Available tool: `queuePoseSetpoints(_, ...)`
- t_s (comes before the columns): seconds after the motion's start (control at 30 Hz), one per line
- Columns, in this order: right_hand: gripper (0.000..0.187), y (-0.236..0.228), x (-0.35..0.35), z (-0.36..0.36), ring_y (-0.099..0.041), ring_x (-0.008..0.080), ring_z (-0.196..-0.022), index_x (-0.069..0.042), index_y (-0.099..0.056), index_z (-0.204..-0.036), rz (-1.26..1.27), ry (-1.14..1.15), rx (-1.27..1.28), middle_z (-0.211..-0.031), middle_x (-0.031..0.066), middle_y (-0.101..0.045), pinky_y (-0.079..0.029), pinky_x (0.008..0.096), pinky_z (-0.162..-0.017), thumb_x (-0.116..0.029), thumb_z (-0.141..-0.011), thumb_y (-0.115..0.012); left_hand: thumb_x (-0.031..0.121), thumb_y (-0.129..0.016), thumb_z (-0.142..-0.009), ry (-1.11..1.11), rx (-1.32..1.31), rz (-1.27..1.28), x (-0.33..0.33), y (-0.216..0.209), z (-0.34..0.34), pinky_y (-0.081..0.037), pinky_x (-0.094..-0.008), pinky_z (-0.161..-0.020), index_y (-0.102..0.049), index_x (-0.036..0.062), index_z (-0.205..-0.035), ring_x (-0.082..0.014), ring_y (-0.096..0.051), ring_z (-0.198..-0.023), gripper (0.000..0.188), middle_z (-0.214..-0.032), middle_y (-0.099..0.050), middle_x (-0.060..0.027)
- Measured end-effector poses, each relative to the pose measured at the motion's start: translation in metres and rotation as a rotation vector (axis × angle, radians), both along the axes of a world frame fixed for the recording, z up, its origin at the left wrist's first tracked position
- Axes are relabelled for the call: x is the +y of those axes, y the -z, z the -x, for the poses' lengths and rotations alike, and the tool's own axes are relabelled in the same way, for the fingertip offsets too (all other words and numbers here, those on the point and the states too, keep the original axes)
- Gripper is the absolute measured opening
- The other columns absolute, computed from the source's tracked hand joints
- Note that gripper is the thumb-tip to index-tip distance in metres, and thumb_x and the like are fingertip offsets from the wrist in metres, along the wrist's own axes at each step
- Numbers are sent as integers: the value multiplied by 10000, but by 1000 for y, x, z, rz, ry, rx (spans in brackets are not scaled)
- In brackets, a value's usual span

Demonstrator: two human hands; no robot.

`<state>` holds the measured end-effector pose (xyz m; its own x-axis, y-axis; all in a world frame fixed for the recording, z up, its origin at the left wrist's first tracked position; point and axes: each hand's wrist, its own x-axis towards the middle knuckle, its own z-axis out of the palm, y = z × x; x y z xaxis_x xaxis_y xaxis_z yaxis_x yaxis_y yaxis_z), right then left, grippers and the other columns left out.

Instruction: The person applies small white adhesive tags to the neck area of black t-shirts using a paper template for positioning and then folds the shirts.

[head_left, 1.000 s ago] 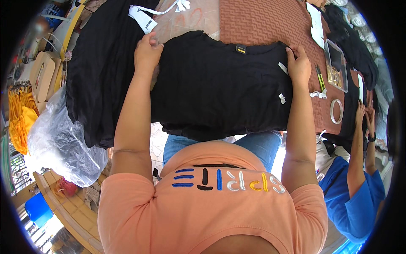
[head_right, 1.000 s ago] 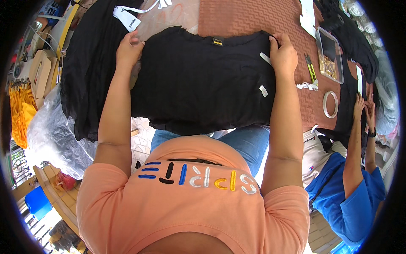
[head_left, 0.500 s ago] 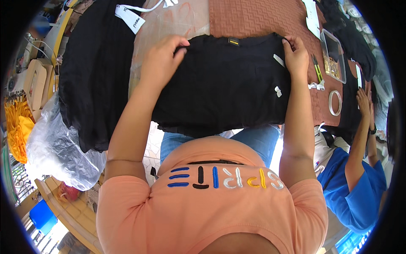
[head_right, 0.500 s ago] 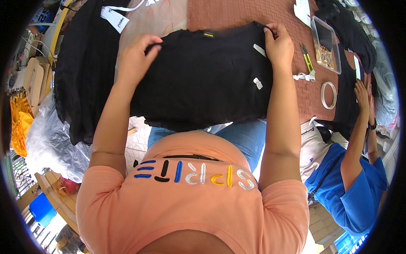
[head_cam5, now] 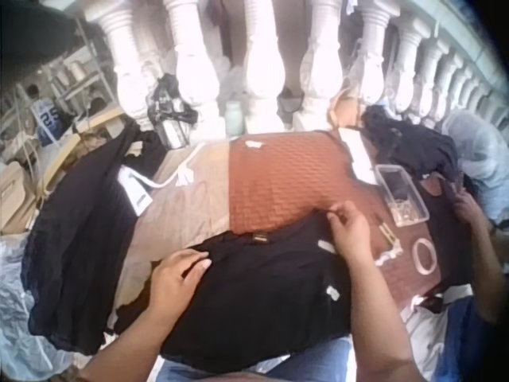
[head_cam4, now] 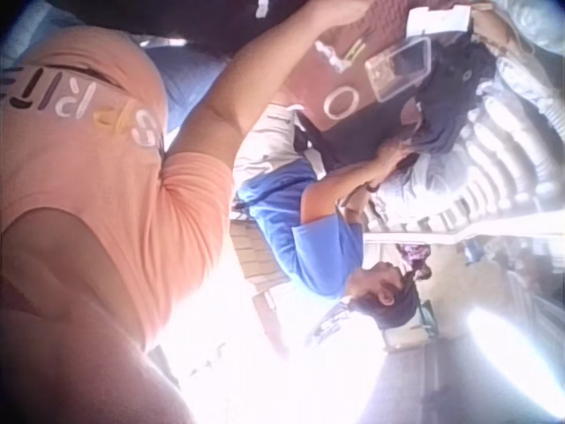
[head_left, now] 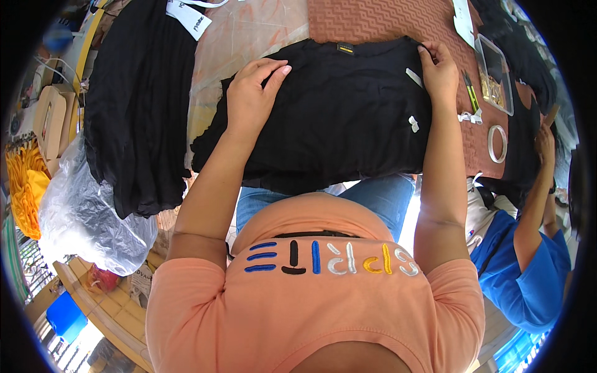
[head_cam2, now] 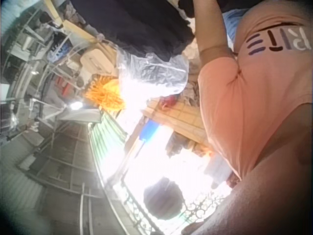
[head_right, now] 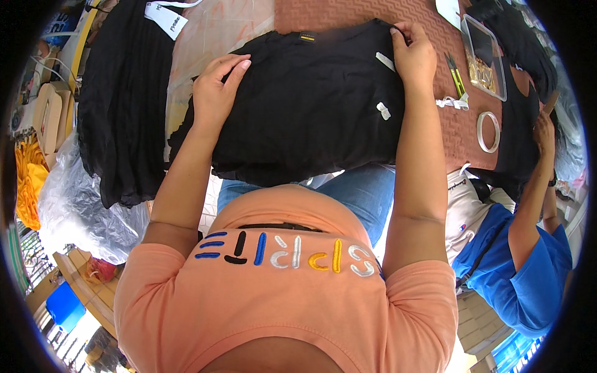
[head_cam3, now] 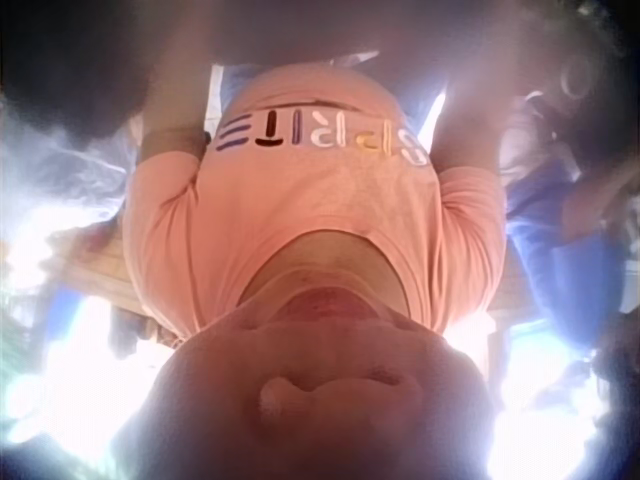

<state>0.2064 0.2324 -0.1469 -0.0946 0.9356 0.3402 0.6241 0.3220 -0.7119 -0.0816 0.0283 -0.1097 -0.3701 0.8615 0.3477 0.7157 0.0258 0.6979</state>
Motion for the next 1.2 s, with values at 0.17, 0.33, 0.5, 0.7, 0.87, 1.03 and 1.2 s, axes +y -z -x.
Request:
queuePoseSetpoints(0.17, 173, -3, -3, 3, -640, 173, -704, -104, -675, -946, 15, 10, 12, -772, 43, -681, -496, 307, -675, -236, -834, -684, 214, -692, -846, 34, 55, -10, 2, 4, 8, -504, -310, -762, -717, 68, -946, -231, -661, -833, 179, -917, -693, -87)
queuePoseSetpoints(0.33, 180, -5, -5, 4, -651, 178, -723, -112, -680, -960, 15, 15, -6, -794, 42, -691, -496, 310, -683, -242, -837, -679, 201, -675, -878, -106, -274, 56, 9, -19, 25, -481, -247, -729, -702, 49, -967, -113, -616, -761, 179, -844, -684, -44)
queuePoseSetpoints(0.5, 212, -14, -12, 5, -673, 210, -795, -91, -707, -1012, 63, -7, -22, -872, 89, -712, -505, 310, -741, -220, -848, -666, 155, -692, -860, -93, -143, -1, 17, -55, 49, -470, -217, -714, -716, 54, -979, -66, -598, -738, 158, -809, -689, -23)
queuePoseSetpoints(0.7, 217, -36, -16, -16, -672, 199, -816, -53, -707, -1020, 78, -118, 93, -889, 124, -712, -502, 302, -769, -175, -844, -671, 121, -739, -802, -58, -156, -72, 15, -82, 57, -475, -202, -712, -737, 83, -983, -48, -620, -754, 185, -817, -713, -11)
queuePoseSetpoints(0.87, 229, -87, -45, -34, -649, 149, -710, -79, -708, -1026, 69, -194, 113, -826, 86, -704, -510, 294, -644, -186, -824, -692, 36, -700, -822, -46, -174, -102, 0, -108, 49, -483, -213, -812, -694, 36, -1087, -78, -644, -883, 265, -990, -707, -48)
queuePoseSetpoints(1.03, 92, -153, -99, -46, -537, 14, -640, -44, -565, -936, 109, -153, 17, -787, -30, -617, -420, 184, -494, -38, -878, -635, 120, -709, -839, -80, 55, -24, -19, -133, 40, -476, -217, -793, -698, 41, -1074, -61, -624, -851, 247, -941, -697, -39)
queuePoseSetpoints(1.2, 110, -194, -111, -82, -551, 51, -880, -43, -533, -949, -115, -509, 173, -893, -26, -595, -429, 198, -812, 8, -887, -609, 247, -679, -886, -115, 246, -202, -32, -171, 54, -463, -239, -736, -689, 68, -1063, -89, -586, -778, 253, -866, -659, -21)
